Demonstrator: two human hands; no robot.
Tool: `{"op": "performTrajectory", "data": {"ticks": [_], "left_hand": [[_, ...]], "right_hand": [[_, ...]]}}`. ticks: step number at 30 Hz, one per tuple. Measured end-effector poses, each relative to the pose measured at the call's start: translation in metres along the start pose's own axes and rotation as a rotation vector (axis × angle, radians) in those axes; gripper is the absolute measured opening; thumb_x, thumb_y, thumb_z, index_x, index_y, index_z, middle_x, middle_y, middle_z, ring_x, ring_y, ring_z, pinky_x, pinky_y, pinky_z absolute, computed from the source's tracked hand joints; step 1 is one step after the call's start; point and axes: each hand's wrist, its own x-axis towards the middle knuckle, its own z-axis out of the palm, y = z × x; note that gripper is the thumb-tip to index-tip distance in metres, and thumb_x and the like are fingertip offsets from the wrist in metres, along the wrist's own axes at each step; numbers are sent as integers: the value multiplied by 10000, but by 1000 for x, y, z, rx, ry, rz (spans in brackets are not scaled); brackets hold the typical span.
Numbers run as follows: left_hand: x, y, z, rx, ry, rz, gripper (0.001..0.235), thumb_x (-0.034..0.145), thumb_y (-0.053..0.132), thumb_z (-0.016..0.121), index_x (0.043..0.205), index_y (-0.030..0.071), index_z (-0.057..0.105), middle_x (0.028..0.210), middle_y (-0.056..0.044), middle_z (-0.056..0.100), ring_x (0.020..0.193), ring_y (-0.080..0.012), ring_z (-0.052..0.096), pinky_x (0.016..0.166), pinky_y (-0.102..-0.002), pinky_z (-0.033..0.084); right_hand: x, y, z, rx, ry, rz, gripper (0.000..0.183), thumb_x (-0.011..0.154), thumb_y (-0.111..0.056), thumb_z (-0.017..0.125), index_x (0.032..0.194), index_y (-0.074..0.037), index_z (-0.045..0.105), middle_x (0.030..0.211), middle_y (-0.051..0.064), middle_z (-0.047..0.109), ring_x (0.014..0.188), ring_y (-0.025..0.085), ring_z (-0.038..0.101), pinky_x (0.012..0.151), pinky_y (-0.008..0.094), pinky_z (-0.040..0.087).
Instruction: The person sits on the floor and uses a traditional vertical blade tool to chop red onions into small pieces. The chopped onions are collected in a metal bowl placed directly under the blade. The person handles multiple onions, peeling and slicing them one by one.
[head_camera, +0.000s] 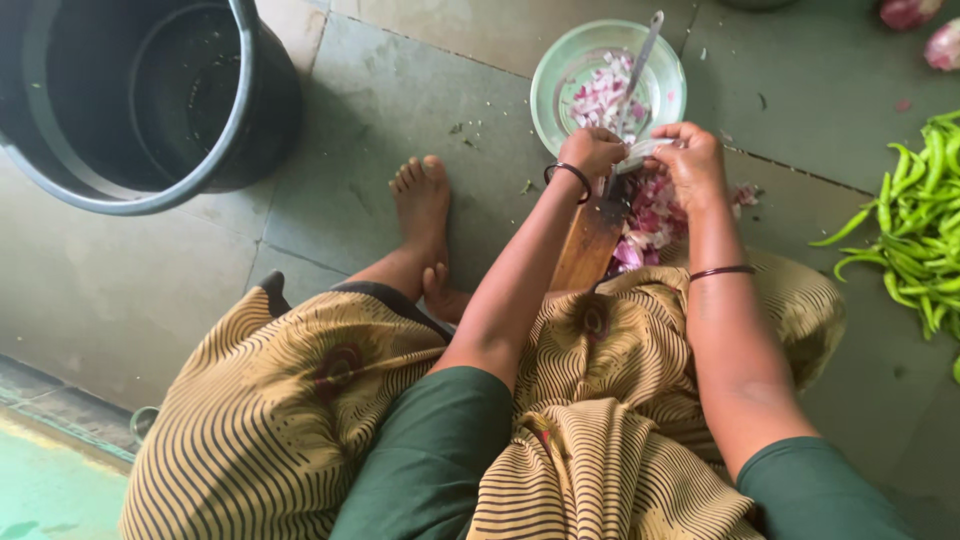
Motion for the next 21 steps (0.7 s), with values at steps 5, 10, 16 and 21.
{"op": "performTrajectory", "data": {"ticks": [5, 10, 16, 21], "left_hand": [[19, 1, -12, 85, 73, -127, 287, 763, 303, 763, 879, 44, 803, 678, -48, 737, 549, -148, 658, 515, -334, 537], [24, 1, -15, 303, 118, -18, 323, 700, 349, 795, 918, 112, 820, 698, -83, 766, 624, -185, 737, 626, -335, 575], [20, 20, -5, 440, 392, -50, 231, 780, 278, 720, 945, 187, 854, 944, -164, 770, 884, -344, 738, 810, -429, 587], [20, 28, -25, 401, 313, 156, 455, 662, 267, 799, 1098, 140, 766, 952, -172, 762, 892, -340, 734, 784, -432, 579]], "right_hand": [[30, 34, 16, 40, 20, -30, 205, 895, 75, 736, 1070, 4, 656, 953, 75, 708, 778, 136, 716, 702, 249, 622], [38, 34, 27, 31, 36, 15, 165, 883, 53, 740, 1020, -16, 678, 915, 85, 730, 734, 132, 701, 659, 249, 591], [38, 21, 39, -385, 163, -137, 114, 878, 48, 760, 982, 6, 738, 899, 109, 755, 762, 150, 705, 683, 270, 581], [42, 8, 34, 180, 108, -23, 178, 886, 38, 650, 1040, -51, 664, 899, 69, 766, 763, 151, 736, 678, 276, 632]]}}
